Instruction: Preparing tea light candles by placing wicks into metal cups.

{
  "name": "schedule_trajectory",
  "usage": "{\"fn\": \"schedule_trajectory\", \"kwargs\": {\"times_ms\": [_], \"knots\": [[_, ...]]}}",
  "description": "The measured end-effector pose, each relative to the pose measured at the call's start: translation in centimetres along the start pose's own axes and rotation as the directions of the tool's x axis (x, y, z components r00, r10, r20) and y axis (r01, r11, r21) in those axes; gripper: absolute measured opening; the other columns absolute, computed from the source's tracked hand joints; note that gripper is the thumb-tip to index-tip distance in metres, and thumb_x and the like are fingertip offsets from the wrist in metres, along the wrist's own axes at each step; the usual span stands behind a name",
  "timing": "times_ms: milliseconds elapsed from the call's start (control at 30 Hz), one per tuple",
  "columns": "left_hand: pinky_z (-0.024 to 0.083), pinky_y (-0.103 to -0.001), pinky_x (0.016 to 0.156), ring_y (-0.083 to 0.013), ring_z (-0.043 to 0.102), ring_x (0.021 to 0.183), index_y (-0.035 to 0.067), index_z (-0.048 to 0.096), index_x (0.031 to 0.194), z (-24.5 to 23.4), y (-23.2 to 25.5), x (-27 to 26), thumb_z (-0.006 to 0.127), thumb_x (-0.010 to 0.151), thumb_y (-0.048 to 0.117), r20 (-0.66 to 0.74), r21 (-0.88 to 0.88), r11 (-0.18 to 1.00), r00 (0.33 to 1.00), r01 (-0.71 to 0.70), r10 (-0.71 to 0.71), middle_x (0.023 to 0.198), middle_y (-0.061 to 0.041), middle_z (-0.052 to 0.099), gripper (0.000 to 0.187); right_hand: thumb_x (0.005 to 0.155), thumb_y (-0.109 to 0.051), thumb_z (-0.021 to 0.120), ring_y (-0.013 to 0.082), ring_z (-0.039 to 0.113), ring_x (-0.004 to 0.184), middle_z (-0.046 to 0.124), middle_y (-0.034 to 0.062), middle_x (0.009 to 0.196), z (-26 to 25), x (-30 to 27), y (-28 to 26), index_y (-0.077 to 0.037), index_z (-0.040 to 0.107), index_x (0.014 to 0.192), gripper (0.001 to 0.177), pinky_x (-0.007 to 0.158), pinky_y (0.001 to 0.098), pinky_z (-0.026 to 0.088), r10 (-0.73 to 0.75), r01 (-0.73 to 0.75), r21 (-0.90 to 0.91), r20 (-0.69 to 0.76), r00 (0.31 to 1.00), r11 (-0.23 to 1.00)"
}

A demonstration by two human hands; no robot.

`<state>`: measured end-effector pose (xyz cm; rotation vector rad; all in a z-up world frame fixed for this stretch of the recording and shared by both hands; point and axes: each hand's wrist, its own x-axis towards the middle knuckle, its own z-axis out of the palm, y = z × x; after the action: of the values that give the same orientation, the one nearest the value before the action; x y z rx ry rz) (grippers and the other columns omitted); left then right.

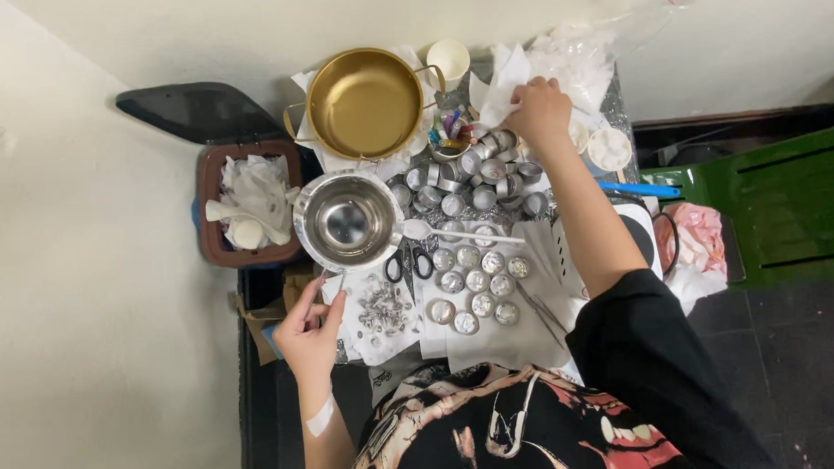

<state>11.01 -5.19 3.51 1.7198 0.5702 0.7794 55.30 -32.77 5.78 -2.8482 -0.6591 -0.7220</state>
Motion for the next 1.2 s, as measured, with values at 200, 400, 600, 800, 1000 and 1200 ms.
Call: {"fn": "schedule_trajectory", "kwargs": {"times_ms": [200,400,600,800,1000,1200], "knots": [[0.034,-0.014,0.056,0.0051,0.044,0.06,0.0,0.073,0.124,-1.1,-0.7,-0.5,0.083,0.085,0.002,-0.054,-0.078,0.996,0.998,-0.038,0.034,0.069,0.006,0.067,0.041,0.101,-0.027,0.077,0.0359,0.069,0.085,0.073,0.0153,0.097,-3.5,0.8,3.7,-0.008,0.067,0.118,0.027,0.074,0.0464,0.054,0.203,-0.139,0.38,-0.132,0.97,0.914],[0.035,-0.014,0.059,0.0052,0.046,0.063,0.0,0.072,0.126,-0.9,-1.3,0.3,0.083,0.086,0.001,-0.087,-0.159,0.986,0.996,-0.051,0.038,0.072,0.004,0.067,0.042,0.103,-0.008,0.069,0.009,0.065,0.084,0.071,0.0007,0.098,-9.4,-0.1,2.0,-0.005,0.056,0.127,0.027,0.073,0.0248,0.052,0.23,0.031,0.875,-0.161,0.96,0.484],[0.031,-0.015,0.055,0.0052,0.039,0.059,0.001,0.073,0.126,-0.8,1.0,0.4,0.083,0.085,0.002,-0.053,-0.105,0.991,0.996,-0.079,0.074,0.072,0.005,0.07,0.042,0.112,0.001,0.06,0.003,0.05,0.072,0.063,-0.0013,0.091,-5.8,-1.8,2.5,0.001,0.071,0.12,0.013,0.062,0.0222,0.036,0.204,-0.008,0.963,-0.049,0.978,0.27],[0.026,-0.015,0.053,0.0056,0.037,0.059,0.002,0.074,0.123,-2.1,0.2,-0.2,0.085,0.084,0.005,-0.073,-0.088,0.993,0.995,-0.079,0.073,0.069,0.007,0.069,0.041,0.099,0.0,0.06,0.0055,0.064,0.073,0.069,-0.0008,0.093,-13.8,-2.4,-4.6,-0.009,0.063,0.113,0.017,0.059,0.0219,0.049,0.174,-0.252,0.966,0.239,0.955,0.052],[0.025,-0.017,0.053,0.0037,0.031,0.058,0.002,0.075,0.124,-4.0,-0.1,-0.2,0.086,0.084,0.003,-0.137,-0.005,0.996,0.987,-0.089,0.088,0.065,0.008,0.063,0.042,0.09,0.006,0.081,0.0165,0.072,0.111,0.073,0.0068,0.122,-12.3,-2.8,-3.6,-0.003,0.068,0.126,0.039,0.094,0.0275,0.058,0.073,-0.141,0.94,0.124,0.99,0.31],[0.025,-0.017,0.052,0.0039,0.033,0.057,0.003,0.074,0.124,-4.7,0.2,-0.2,0.085,0.084,0.003,-0.155,0.007,0.995,0.983,-0.098,0.098,0.066,0.008,0.065,0.042,0.093,-0.005,0.08,0.013,0.072,0.099,0.073,0.005,0.111,-13.2,-2.8,-4.5,-0.002,0.064,0.121,0.033,0.087,0.0286,0.059,0.16,-0.214,0.93,0.172,0.972,0.299]]}}
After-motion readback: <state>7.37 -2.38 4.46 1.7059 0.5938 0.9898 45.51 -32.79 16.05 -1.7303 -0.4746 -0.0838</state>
